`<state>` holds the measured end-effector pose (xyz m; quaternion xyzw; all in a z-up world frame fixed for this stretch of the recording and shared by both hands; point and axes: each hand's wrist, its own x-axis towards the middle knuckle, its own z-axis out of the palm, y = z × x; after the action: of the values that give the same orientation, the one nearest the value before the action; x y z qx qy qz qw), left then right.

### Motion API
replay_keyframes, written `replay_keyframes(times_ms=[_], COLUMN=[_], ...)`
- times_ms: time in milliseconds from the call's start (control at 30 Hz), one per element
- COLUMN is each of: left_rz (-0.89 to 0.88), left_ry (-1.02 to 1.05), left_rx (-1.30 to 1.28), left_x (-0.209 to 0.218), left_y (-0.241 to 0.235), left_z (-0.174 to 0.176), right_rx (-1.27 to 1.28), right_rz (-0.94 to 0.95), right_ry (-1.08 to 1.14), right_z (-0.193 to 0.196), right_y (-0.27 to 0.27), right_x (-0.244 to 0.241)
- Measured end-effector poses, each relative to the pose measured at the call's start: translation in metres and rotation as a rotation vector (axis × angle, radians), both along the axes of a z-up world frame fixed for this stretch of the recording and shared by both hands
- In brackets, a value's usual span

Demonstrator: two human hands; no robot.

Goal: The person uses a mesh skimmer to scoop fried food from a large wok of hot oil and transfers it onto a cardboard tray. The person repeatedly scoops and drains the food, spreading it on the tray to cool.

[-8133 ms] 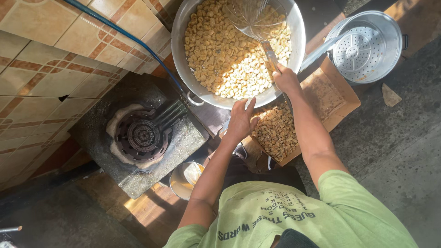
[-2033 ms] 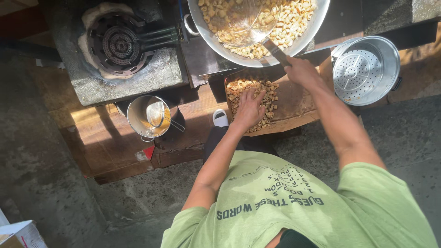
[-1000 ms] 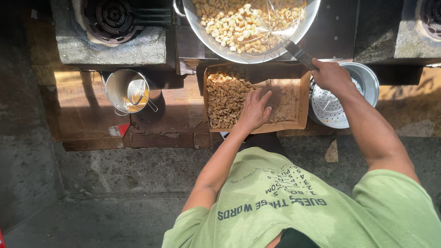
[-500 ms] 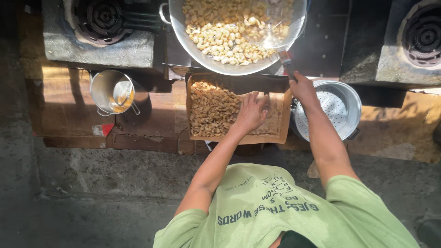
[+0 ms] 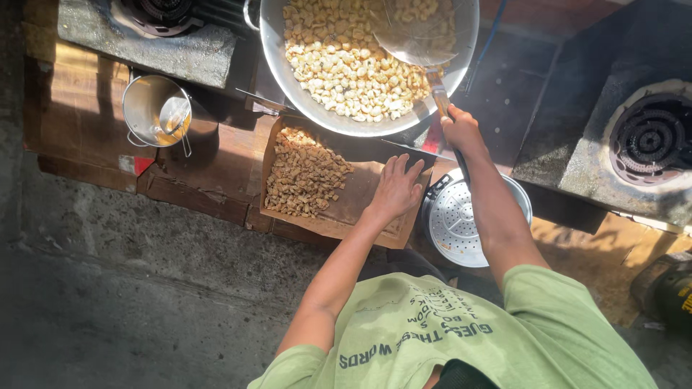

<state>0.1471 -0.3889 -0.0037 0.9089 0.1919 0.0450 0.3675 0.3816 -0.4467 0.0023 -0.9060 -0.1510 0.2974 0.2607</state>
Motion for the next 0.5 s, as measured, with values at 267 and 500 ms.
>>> replay_keyframes(times_ms=[267,500], left_rz=[0.068,0.136], left_ry=[-0.053,-0.053], left_rx=[0.121,0.195], left_x=[0.045,0.067], left_y=[0.041,0.080], left_z=[-0.002,-0.001], right_rx=[0.070,-0.053], right_rz=[0.038,0.074], right_ry=[-0.002,0.056], right_z=[-0.027,-0.013], right_y=[0.029,0.049], right_x=[0.042,0.058])
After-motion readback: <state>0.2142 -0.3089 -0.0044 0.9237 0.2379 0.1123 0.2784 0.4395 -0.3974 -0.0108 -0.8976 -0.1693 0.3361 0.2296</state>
